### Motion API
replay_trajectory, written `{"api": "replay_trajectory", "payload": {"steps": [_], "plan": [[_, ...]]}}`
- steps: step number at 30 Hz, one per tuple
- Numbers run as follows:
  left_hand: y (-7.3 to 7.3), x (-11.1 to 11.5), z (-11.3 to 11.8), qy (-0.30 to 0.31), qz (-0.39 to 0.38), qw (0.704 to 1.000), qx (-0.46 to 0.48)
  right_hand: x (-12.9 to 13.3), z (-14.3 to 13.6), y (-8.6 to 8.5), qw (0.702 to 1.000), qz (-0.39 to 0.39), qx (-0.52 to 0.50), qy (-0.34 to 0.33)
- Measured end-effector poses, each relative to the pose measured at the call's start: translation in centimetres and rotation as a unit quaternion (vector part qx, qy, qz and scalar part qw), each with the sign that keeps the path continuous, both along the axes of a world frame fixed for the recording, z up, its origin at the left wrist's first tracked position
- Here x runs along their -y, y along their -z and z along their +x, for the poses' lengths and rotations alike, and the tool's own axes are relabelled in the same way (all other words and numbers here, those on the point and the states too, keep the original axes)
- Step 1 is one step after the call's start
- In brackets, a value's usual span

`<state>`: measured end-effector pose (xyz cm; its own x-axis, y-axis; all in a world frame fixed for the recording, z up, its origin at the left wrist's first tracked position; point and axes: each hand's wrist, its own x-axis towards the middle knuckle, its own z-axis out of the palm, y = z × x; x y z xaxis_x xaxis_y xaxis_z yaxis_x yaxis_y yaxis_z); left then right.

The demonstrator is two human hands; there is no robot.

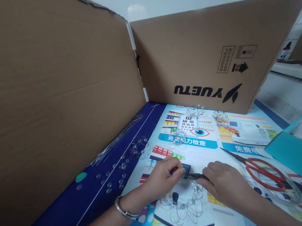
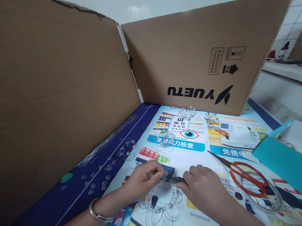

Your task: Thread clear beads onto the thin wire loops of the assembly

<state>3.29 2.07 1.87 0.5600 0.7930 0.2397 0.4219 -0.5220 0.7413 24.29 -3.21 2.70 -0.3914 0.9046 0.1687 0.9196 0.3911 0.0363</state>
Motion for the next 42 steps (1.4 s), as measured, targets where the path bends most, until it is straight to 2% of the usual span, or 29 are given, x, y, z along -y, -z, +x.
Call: {"api": "replay_trajectory", "payload": {"steps": [13, 20, 42], "plan": [[-0.2, 0.1, 0.1, -0.003, 0.031, 1.000, 0.000, -0.1, 0.2, 0.7, 0.999, 0.038, -0.012, -0.030], [0.0, 0.1, 0.1, -0.004, 0.004, 1.000, 0.006, 0.0, 0.2, 1.0, 0.999, 0.029, -0.022, -0.034], [0.1, -0.2, 0.0, 0.061, 0.027, 0.998, 0.010, -0.1, 0.2, 2.1, 0.997, 0.053, -0.001, -0.064]]}}
